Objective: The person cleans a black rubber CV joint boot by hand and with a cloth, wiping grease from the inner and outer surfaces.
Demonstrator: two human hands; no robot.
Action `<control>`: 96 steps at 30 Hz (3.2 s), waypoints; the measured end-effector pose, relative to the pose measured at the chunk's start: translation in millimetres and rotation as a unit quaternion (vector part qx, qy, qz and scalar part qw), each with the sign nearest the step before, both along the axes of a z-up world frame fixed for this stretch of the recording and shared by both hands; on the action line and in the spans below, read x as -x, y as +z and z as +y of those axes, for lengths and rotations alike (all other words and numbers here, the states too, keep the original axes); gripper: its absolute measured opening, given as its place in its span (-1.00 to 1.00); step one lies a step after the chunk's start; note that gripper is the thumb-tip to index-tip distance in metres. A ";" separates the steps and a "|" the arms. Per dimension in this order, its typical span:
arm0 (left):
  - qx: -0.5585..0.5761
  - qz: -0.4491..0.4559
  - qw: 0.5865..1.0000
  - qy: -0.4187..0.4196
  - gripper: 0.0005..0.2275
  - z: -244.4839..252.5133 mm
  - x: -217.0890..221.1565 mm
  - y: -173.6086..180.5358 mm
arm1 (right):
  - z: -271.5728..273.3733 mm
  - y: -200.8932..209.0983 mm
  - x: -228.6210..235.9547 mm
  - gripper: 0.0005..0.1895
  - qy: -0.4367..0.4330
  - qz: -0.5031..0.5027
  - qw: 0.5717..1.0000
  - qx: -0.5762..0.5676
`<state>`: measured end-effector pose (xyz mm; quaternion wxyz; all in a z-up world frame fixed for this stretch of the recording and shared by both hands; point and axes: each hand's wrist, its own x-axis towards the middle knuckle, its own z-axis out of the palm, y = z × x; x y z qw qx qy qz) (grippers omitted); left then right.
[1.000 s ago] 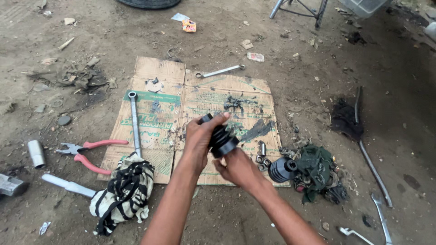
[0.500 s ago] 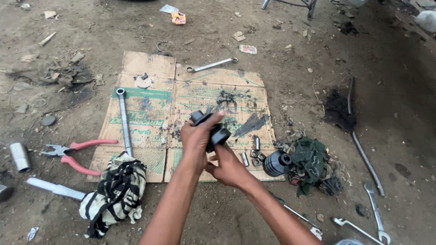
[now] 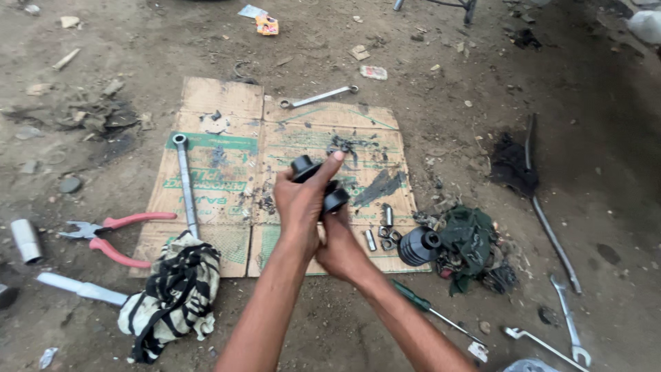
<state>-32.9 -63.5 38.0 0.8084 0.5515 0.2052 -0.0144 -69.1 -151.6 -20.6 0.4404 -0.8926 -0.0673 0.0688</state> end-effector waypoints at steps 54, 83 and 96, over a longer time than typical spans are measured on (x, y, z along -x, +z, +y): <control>0.157 -0.039 0.986 -0.032 -0.50 3.6 -31.0 -48.4 | -472.8 2.1 -13.0 0.02 -0.152 0.275 0.815 0.487; 0.030 0.042 0.998 0.034 -0.43 13.2 -6.0 -91.0 | -397.2 -17.2 -72.8 -0.48 -0.141 0.185 0.920 0.316; -0.439 0.110 0.891 0.044 -0.20 32.3 10.1 -75.3 | -248.8 91.5 -51.9 -0.31 -0.094 0.192 0.977 -0.028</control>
